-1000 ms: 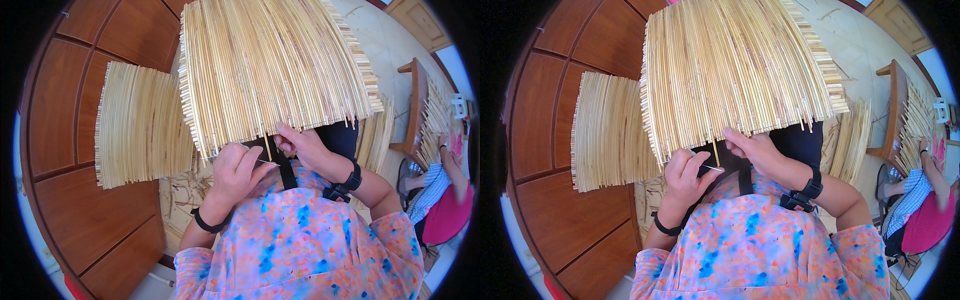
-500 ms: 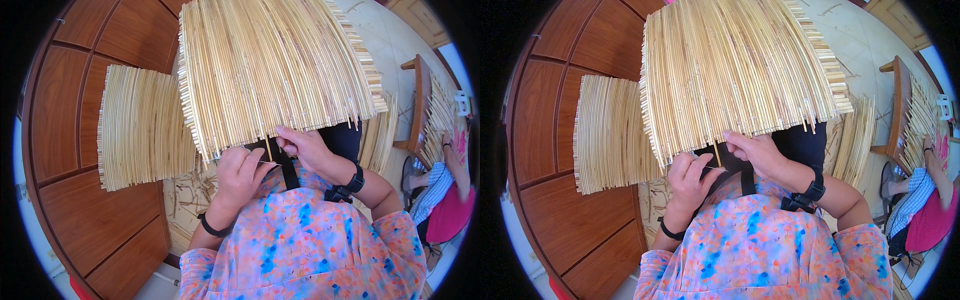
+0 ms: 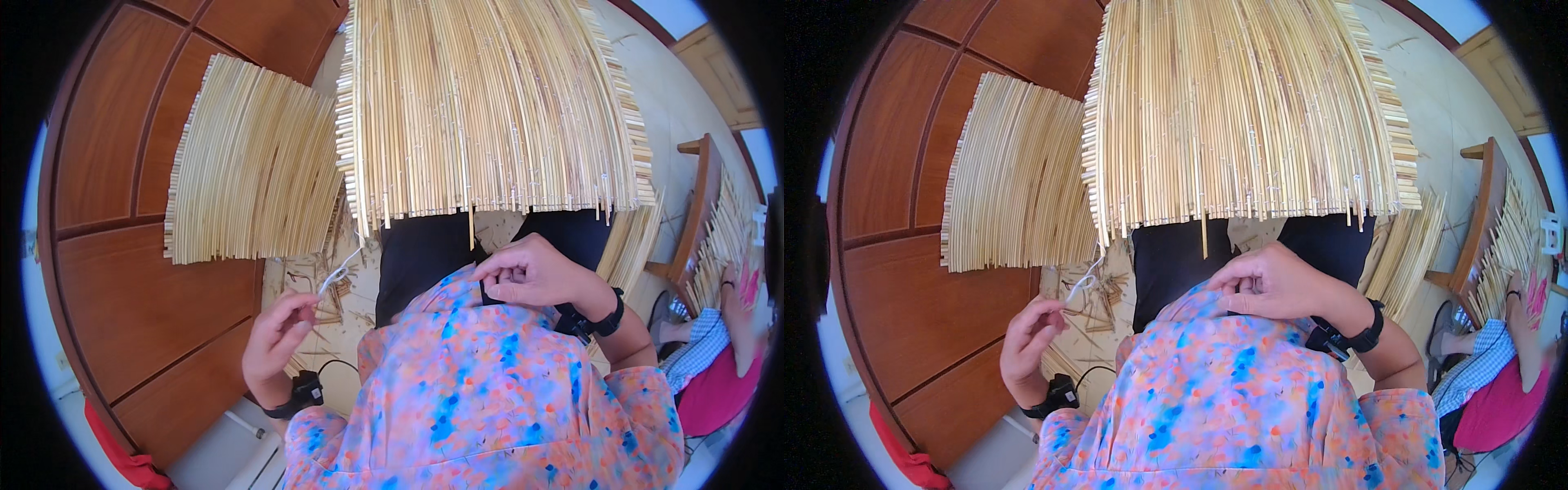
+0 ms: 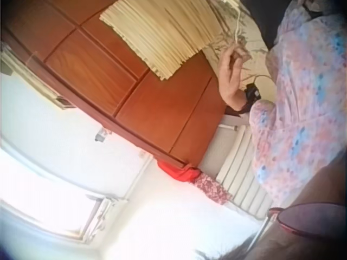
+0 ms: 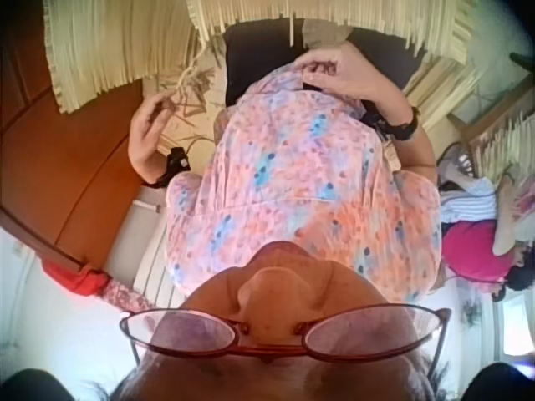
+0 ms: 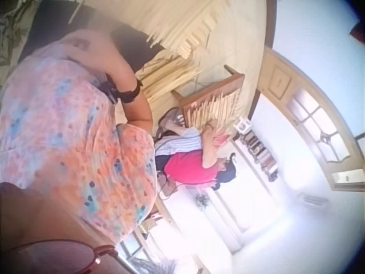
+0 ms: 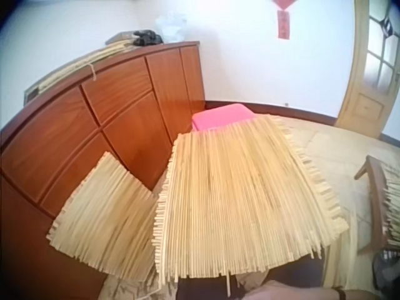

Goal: The person weaves thin bamboo strips together using a white string, repeatedly threading the string through the strips and tightening it to secure the bundle. The person adjusts the alignment of the strips and pulls the string to maintain tension.

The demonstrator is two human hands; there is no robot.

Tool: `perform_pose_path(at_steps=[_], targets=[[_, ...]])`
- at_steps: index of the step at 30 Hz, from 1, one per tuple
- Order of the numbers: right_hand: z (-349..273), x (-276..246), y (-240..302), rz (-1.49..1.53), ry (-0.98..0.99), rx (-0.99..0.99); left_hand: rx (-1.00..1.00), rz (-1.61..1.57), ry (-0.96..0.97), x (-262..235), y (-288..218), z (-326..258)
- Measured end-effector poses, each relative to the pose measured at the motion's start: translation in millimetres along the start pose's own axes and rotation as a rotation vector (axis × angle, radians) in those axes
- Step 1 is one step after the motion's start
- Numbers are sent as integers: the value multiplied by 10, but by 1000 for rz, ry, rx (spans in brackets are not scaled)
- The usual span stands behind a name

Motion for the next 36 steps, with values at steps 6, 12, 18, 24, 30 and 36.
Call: perform_pose_path(at_steps=[6, 12, 18, 24, 30, 36], targets=[[-55, -101, 452, -914, -421, -490, -248, -337, -356, -580, 767, -274], [-22, -77, 526, -1311, -519, -664, -493, 242, -843, -1251, 1786, -522], [131, -41, 455, -1406, -450, -556, -206, 350, -894, -860, 1183, -273], [255, -98, 230, -1582, -456, -607, 104, 173, -296, 428, 386, 482], [271, -125, 276, -1620, -486, -678, 208, 52, -25, 957, -13, 916], [261, -264, 819, -1610, -567, -751, 489, 161, 30, 1150, -519, 999]])
Point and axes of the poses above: each hand's wrist, its own z-axis towards the middle knuckle, its own x-axis out of the palm, y = z × x, the point moved 5 cm from there along z, towards the middle knuckle, and after that the axes turned 12 degrees about -x, right-handed, at the moved point
